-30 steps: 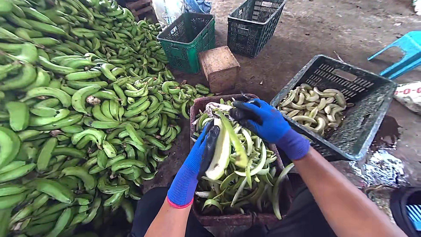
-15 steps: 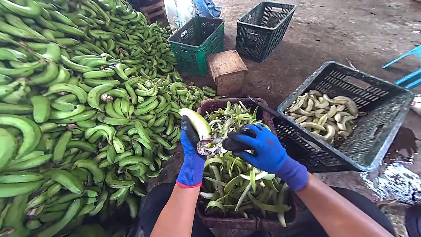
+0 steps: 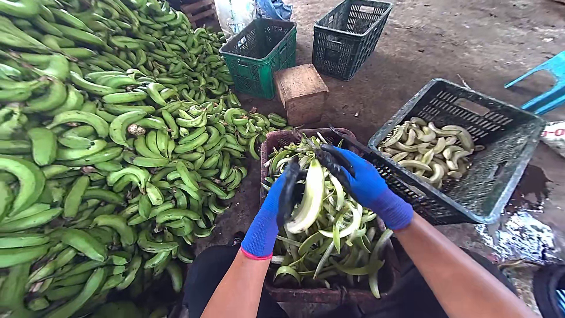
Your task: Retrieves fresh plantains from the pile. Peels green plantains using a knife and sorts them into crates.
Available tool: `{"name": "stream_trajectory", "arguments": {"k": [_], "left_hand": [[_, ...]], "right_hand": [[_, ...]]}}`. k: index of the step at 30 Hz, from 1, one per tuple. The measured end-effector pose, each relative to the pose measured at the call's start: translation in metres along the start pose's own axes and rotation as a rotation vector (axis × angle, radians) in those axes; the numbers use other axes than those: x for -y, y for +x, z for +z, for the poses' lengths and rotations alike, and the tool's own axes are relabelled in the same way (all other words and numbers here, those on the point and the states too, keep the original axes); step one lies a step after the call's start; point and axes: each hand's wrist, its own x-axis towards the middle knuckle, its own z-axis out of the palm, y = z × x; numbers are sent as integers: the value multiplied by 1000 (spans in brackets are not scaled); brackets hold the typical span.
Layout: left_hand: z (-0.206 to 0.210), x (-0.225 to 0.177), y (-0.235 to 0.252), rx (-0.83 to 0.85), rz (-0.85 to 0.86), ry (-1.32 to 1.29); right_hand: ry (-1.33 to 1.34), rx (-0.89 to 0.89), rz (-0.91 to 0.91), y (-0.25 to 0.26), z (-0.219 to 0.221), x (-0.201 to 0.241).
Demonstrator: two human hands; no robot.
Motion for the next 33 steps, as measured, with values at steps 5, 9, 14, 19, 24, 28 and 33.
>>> {"name": "stream_trajectory", "arguments": {"k": [5, 9, 14, 19, 24, 28, 33], "left_hand": [[-11, 12, 15, -88, 38, -576], [-23, 21, 17, -167, 4, -17], [-36, 2, -40, 168, 29, 1053], [7, 68, -86, 617, -456, 1583], [2, 115, -79, 494, -266, 1584], [-7, 115, -80, 535, -224, 1631], [1, 120, -82, 534, -222, 1669]], "right_hand": [[-143, 9, -88, -13, 20, 11], [-127, -19, -37, -11, 7, 3], [-122, -109, -40, -14, -17, 1], [-92, -112, -49, -19, -28, 9], [-76, -116, -55, -21, -30, 10], [-38, -147, -46, -26, -35, 5], [-30, -179, -37, -30, -42, -2]]}}
